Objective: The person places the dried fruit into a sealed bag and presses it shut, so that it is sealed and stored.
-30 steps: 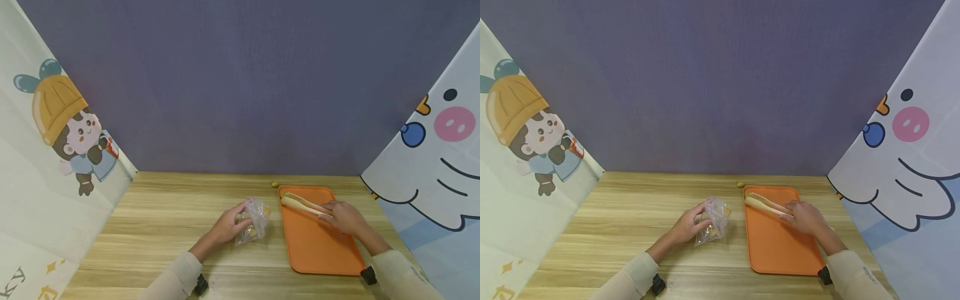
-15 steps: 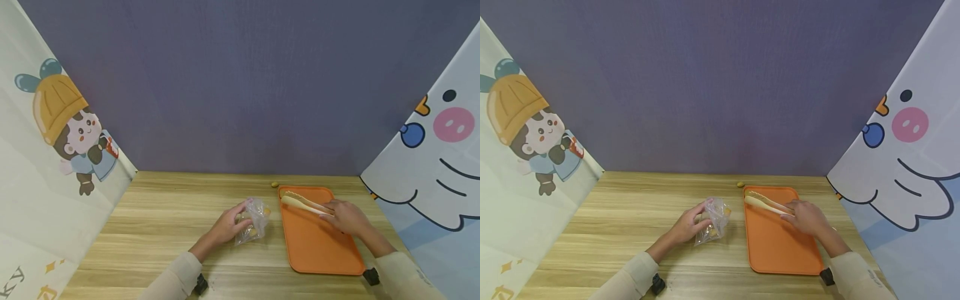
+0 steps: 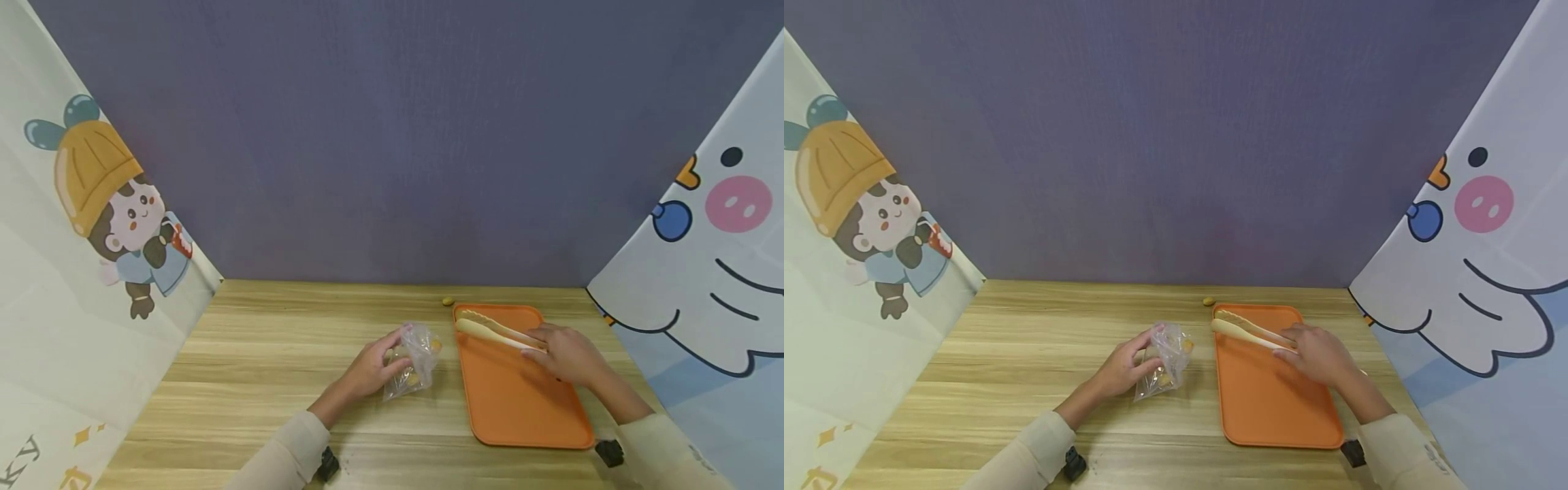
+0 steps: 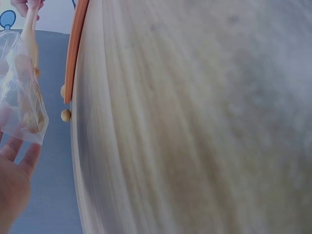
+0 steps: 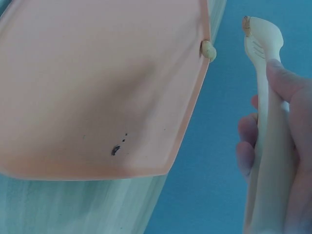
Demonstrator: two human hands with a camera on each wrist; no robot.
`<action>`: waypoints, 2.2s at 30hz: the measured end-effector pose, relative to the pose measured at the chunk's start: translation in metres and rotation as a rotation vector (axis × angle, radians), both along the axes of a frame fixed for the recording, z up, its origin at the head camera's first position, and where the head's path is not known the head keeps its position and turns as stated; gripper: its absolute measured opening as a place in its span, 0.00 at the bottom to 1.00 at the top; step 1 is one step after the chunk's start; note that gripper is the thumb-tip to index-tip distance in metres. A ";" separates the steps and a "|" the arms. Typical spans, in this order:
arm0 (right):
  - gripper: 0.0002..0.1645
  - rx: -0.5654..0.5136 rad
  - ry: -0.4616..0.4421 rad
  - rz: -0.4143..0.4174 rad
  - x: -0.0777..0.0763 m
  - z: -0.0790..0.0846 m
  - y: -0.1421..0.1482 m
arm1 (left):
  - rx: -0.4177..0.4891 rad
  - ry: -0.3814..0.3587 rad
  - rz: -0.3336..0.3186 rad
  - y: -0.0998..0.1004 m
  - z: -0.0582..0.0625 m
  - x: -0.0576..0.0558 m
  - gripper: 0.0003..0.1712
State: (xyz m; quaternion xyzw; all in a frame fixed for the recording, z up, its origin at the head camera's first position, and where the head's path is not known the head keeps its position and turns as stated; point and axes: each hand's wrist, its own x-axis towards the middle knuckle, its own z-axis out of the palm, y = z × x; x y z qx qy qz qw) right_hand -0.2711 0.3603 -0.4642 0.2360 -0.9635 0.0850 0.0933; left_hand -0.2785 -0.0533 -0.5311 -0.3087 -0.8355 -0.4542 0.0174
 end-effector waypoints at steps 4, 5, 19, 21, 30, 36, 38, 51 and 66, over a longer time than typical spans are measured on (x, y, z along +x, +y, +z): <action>0.26 0.007 0.005 0.011 0.003 0.006 -0.004 | -0.004 -0.009 0.005 0.000 0.000 0.000 0.38; 0.26 0.010 0.003 0.011 0.004 0.007 -0.005 | -0.004 -0.009 0.005 0.000 0.000 0.000 0.38; 0.26 0.002 0.032 0.047 0.017 0.029 -0.021 | -0.008 0.002 0.007 -0.001 0.003 0.002 0.38; 0.26 -0.002 0.036 0.057 0.018 0.032 -0.022 | -0.003 -0.002 0.007 -0.001 0.003 0.002 0.38; 0.24 -0.036 0.042 0.116 0.024 0.043 -0.030 | -0.004 0.000 -0.003 -0.001 0.002 0.002 0.39; 0.24 -0.046 0.026 0.137 0.027 0.051 -0.037 | 0.000 -0.001 -0.018 0.001 0.002 0.001 0.39; 0.24 -0.044 0.021 0.145 0.027 0.053 -0.039 | 0.000 -0.009 -0.015 0.001 0.003 0.001 0.39; 0.25 -0.090 0.015 0.194 0.023 0.051 -0.048 | -0.009 -0.007 -0.018 0.003 0.005 0.003 0.39; 0.25 -0.092 0.003 0.203 0.020 0.049 -0.050 | -0.005 0.008 -0.015 0.004 0.004 0.003 0.39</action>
